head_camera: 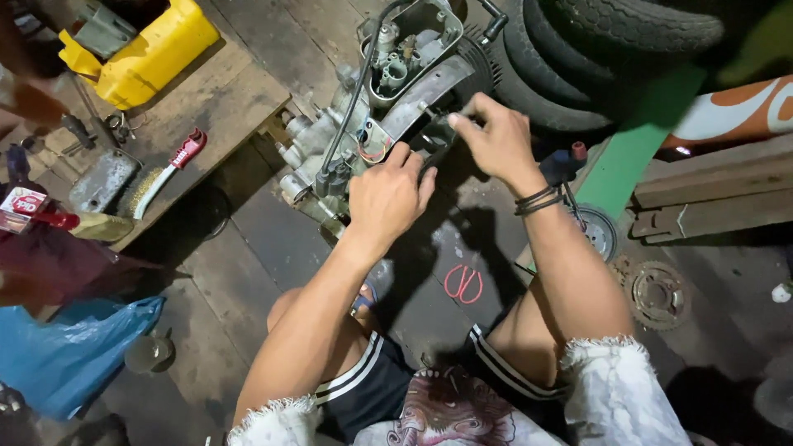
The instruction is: Manually inspecting the internal and external components of a motorcycle engine block.
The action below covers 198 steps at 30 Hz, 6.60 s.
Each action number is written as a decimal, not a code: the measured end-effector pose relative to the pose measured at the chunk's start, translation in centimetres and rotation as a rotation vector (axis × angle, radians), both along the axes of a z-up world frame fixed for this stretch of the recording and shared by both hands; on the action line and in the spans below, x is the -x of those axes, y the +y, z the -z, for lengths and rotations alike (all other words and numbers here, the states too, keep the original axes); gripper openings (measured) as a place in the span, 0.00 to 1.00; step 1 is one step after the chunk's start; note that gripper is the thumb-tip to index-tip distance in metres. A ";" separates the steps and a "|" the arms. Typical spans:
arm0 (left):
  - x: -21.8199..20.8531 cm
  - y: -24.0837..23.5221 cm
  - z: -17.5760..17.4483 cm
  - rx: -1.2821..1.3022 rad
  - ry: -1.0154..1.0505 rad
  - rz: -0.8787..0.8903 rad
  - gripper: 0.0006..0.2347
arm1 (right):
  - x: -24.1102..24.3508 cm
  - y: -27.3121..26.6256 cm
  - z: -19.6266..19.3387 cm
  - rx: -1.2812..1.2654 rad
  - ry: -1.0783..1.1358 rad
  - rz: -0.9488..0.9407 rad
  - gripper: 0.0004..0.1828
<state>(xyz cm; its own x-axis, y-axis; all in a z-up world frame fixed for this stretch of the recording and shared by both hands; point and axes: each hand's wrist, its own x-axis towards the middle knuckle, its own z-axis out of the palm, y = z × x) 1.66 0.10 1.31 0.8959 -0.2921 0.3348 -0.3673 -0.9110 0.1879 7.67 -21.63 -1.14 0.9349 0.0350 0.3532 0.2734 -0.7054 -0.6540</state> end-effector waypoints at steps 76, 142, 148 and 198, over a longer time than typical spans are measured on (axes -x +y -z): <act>2.4 1.4 1.9 -0.081 0.478 0.069 0.21 | 5.1 0.7 -2.5 0.326 -0.163 -0.146 0.05; 5.4 3.5 2.5 -0.196 0.527 0.159 0.27 | 7.4 4.3 -0.9 0.261 -0.166 -0.196 0.10; 4.6 3.4 1.7 -0.223 0.646 0.274 0.28 | 7.9 4.9 -0.8 0.336 -0.198 -0.172 0.12; 3.1 1.8 1.4 -0.271 0.753 0.394 0.29 | 6.5 6.4 -0.3 0.559 -0.358 0.002 0.09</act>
